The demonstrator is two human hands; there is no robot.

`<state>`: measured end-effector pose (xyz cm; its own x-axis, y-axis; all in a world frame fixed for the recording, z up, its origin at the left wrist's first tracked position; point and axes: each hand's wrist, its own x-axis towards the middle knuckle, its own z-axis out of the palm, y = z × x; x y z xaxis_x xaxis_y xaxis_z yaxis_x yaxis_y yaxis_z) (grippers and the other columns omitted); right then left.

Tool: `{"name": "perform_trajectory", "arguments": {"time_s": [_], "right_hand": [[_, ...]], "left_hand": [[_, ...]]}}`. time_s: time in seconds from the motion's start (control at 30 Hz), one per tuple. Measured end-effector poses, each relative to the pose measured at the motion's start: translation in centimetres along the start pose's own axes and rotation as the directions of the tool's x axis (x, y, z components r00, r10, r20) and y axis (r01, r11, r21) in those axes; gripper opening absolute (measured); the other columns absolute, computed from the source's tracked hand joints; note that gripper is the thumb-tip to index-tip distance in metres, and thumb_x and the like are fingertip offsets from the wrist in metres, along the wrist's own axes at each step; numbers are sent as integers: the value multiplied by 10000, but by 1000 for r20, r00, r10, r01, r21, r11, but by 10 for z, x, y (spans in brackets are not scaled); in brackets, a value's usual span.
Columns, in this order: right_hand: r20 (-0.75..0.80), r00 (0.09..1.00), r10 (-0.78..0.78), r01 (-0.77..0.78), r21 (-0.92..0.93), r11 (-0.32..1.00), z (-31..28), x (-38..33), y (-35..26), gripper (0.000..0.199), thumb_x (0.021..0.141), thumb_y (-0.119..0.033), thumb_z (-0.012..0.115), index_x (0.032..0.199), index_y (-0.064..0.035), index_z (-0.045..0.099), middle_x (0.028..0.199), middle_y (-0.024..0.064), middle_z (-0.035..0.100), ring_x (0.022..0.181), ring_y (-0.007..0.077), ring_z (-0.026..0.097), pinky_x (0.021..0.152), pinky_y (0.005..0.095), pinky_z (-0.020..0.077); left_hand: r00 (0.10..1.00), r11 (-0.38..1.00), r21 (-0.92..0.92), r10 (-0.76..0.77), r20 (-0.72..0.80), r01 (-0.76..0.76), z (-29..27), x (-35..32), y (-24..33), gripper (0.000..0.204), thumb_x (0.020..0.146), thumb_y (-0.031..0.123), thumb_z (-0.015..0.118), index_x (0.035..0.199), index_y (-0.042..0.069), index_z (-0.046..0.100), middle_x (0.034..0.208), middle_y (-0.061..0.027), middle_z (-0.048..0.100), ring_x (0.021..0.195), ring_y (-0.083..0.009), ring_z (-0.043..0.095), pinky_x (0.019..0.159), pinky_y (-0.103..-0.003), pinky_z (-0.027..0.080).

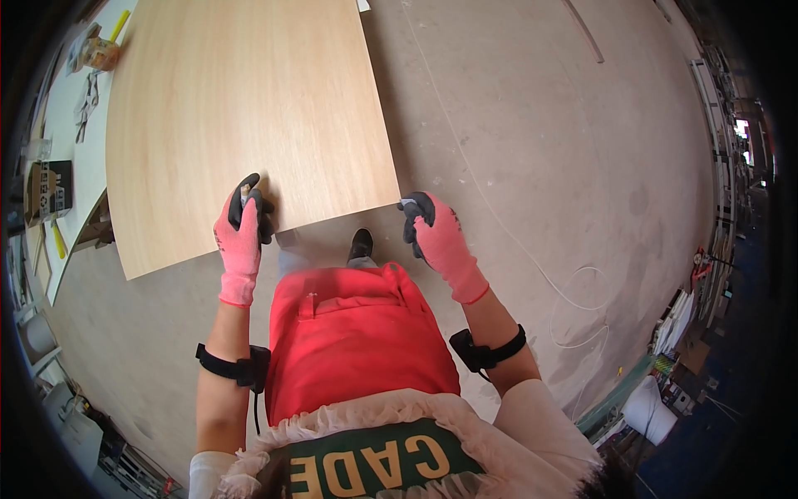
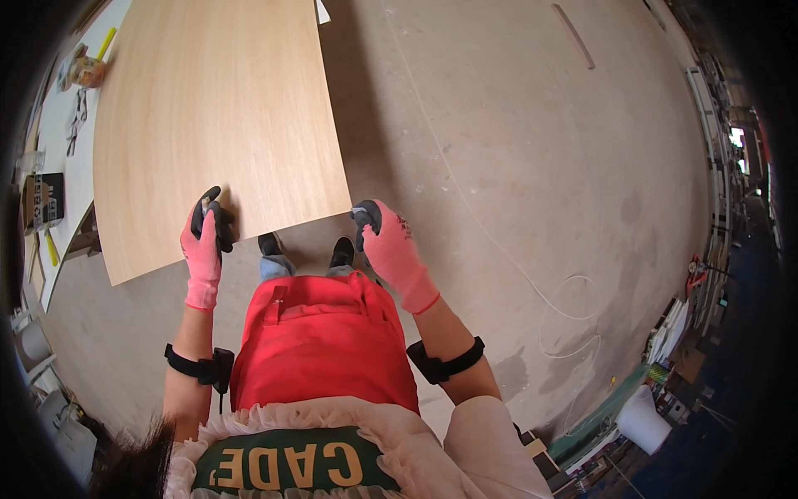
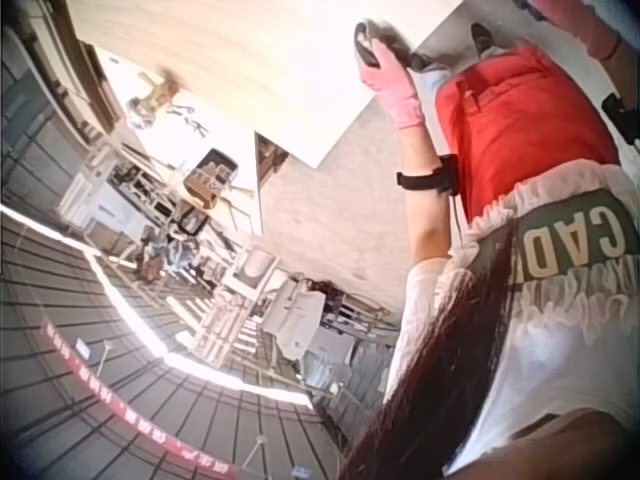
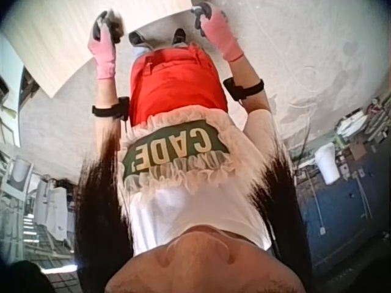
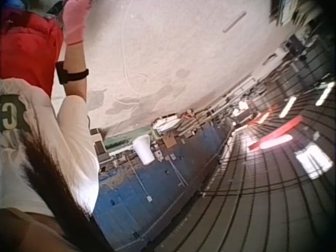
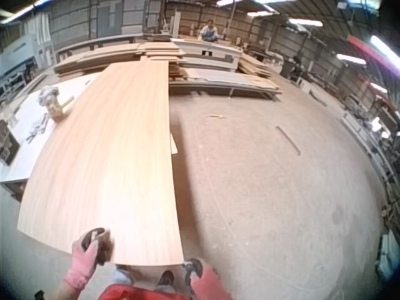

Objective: Wiping a wooden panel, moving it, selecting small metal bracket accessories from a box, and prepping the panel pieces.

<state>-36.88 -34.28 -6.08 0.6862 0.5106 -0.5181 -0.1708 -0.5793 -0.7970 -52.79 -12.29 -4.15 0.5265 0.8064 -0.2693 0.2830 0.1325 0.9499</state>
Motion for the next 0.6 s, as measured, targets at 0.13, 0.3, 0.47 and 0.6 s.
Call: {"name": "perform_trajectory", "arguments": {"time_s": [0.13,0.3,0.47,0.6], "right_hand": [[-59,998,-25,25,8,1000,5,1,12,260,807,0,463,1057,17,530,893,130,608,793,220,571,730,318,466],[-49,998,-49,61,279,958,10,-2,13,248,843,14,382,1019,-2,555,622,65,542,431,89,425,380,241,326],[-30,999,-34,41,288,957,11,-6,5,252,847,13,375,1027,2,550,626,70,546,430,93,427,380,242,328],[-44,999,-30,39,227,973,11,-7,0,252,850,14,374,1038,2,542,632,72,550,431,94,424,386,243,331]], "left_hand": [[1000,1000,26,-2,-4,2,0,1,0,291,904,155,482,1153,28,564,711,-37,578,494,-50,446,416,-212,356],[1000,1000,8,-7,6,7,1,1,0,292,902,158,485,1151,29,564,708,-37,577,488,-51,446,414,-211,354],[1000,1000,11,1,3,-1,0,1,-1,289,904,157,483,1149,27,564,703,-31,571,487,-52,448,414,-209,353],[1000,1000,-4,0,6,0,0,0,-1,292,905,158,482,1155,29,561,701,-28,568,491,-52,450,414,-208,353]]}}
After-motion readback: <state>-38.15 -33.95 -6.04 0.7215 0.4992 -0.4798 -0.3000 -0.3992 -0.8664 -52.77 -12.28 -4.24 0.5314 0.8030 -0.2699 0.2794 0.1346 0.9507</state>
